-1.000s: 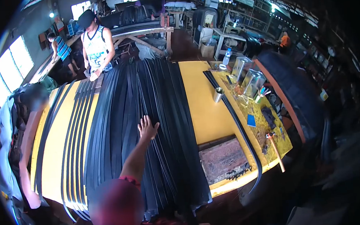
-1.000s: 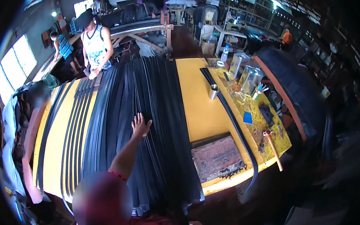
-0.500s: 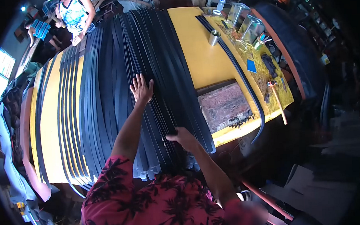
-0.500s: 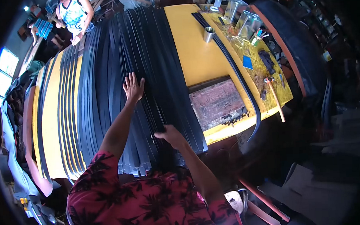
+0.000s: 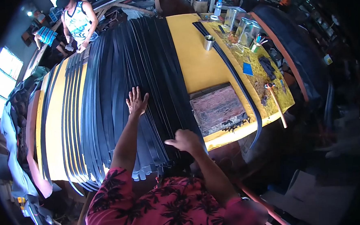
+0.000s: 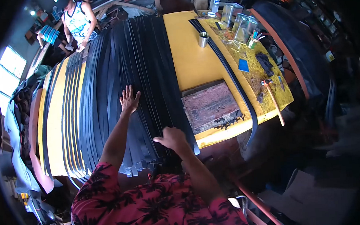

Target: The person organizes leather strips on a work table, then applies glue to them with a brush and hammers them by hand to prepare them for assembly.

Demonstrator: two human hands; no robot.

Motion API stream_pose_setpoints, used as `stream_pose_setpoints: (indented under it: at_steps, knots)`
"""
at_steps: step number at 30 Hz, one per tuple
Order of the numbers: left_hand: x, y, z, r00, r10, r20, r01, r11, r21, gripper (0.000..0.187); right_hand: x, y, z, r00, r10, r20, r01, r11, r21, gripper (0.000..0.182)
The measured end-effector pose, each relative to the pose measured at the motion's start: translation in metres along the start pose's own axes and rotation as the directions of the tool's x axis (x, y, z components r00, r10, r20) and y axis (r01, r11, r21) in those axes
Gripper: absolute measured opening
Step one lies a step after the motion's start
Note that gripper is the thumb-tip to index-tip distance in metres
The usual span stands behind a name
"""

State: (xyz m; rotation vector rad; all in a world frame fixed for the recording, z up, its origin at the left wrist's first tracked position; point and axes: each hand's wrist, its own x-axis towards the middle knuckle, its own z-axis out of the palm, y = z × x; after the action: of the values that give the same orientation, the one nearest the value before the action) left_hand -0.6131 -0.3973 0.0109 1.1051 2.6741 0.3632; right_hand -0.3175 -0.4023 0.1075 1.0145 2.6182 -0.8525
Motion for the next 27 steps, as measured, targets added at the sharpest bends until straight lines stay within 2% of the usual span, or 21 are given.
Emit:
stream_pose_setpoints:
  at_steps: [2,4,6,8,9,10,11,12,13,14,16,17,18,20,21,22,24,25,26,27]
  knots:
    - [-0.014,0.008,0.003,0.998,-0.030,-0.047,0.031,0.999,0.023,0.078,-0.033,0.050,-0.025,0.973,0.025,0.231,-0.125,0.894,0.431,0.059]
    - [-0.042,0.021,0.004,0.988,-0.057,-0.143,0.072,0.992,0.100,0.074,-0.074,0.115,-0.026,0.988,0.002,0.157,-0.097,0.795,0.599,0.057]
    - [-0.084,0.047,-0.005,0.966,-0.055,-0.252,0.091,0.987,0.135,0.066,-0.121,0.188,-0.016,0.983,0.119,0.138,-0.182,0.630,0.755,0.055]
    - [-0.114,0.059,-0.003,0.968,-0.089,-0.233,0.112,0.990,0.087,0.063,-0.164,0.254,-0.015,0.949,0.311,0.051,-0.221,0.542,0.811,0.041]
    - [-0.115,0.033,0.024,0.962,-0.045,-0.270,0.073,0.993,0.094,0.063,-0.175,0.299,0.016,0.920,0.393,-0.013,-0.134,0.346,0.928,0.038]
    - [-0.135,0.045,0.023,0.963,-0.188,-0.191,0.214,0.969,0.123,0.063,-0.177,0.348,0.047,0.905,0.425,-0.039,-0.115,0.330,0.937,0.038]
    - [-0.150,0.042,0.031,0.962,-0.189,-0.196,0.216,0.969,0.124,0.063,-0.179,0.395,0.077,0.818,0.541,-0.196,-0.162,0.542,0.825,0.039]
    - [-0.163,0.037,0.037,0.957,-0.202,-0.210,0.229,0.966,0.116,0.063,-0.180,0.425,0.086,0.717,0.590,-0.372,-0.245,0.713,0.657,0.041]
    - [-0.174,0.036,0.041,0.955,-0.216,-0.204,0.245,0.961,0.126,0.062,-0.187,0.422,0.055,0.688,0.666,-0.289,-0.354,0.655,0.667,0.063]
    - [-0.186,0.036,0.042,0.952,-0.231,-0.202,0.261,0.956,0.136,0.062,-0.181,0.425,0.049,0.679,0.666,-0.309,-0.338,0.657,0.673,0.063]
    - [-0.209,0.039,0.045,0.949,-0.256,-0.183,0.279,0.953,0.117,0.062,-0.163,0.441,0.045,0.572,0.746,-0.341,-0.432,0.628,0.647,0.092]
    - [-0.216,0.038,0.048,0.947,-0.271,-0.170,0.292,0.950,0.113,0.062,-0.147,0.456,0.047,0.623,0.737,-0.262,-0.449,0.611,0.652,0.114]
    - [-0.223,0.036,0.051,0.944,-0.292,-0.156,0.311,0.944,0.112,0.062,-0.134,0.453,0.052,0.593,0.734,-0.331,-0.430,0.637,0.640,0.117]
    - [-0.232,0.031,0.061,0.922,-0.334,-0.194,0.350,0.935,0.054,0.064,-0.114,0.453,0.047,0.660,0.624,-0.419,-0.381,0.759,0.529,0.118]
    - [-0.237,0.035,0.065,0.893,-0.300,-0.334,0.320,0.947,0.004,0.063,-0.107,0.454,0.048,0.625,0.562,-0.541,-0.349,0.822,0.451,0.108]
    - [-0.235,0.037,0.067,0.885,-0.308,-0.350,0.327,0.945,-0.006,0.063,-0.099,0.460,0.044,0.630,0.547,-0.552,-0.332,0.831,0.446,0.108]
    - [-0.239,0.055,0.062,0.811,-0.235,-0.535,0.096,0.957,-0.274,0.058,-0.101,0.457,0.029,0.549,0.732,-0.404,-0.328,0.633,0.701,0.088]
    - [-0.237,0.069,0.059,0.763,-0.193,-0.616,0.010,0.958,-0.287,0.053,-0.102,0.464,0.027,0.573,0.669,-0.473,-0.316,0.713,0.626,0.070]
    - [-0.239,0.096,0.044,0.759,-0.200,-0.619,-0.046,0.933,-0.357,0.054,-0.098,0.481,0.043,0.558,0.554,-0.618,-0.160,0.803,0.574,0.055]
    - [-0.237,0.122,0.033,0.750,-0.224,-0.622,-0.055,0.917,-0.396,0.053,-0.115,0.486,0.034,0.662,0.457,-0.594,-0.112,0.844,0.524,0.051]
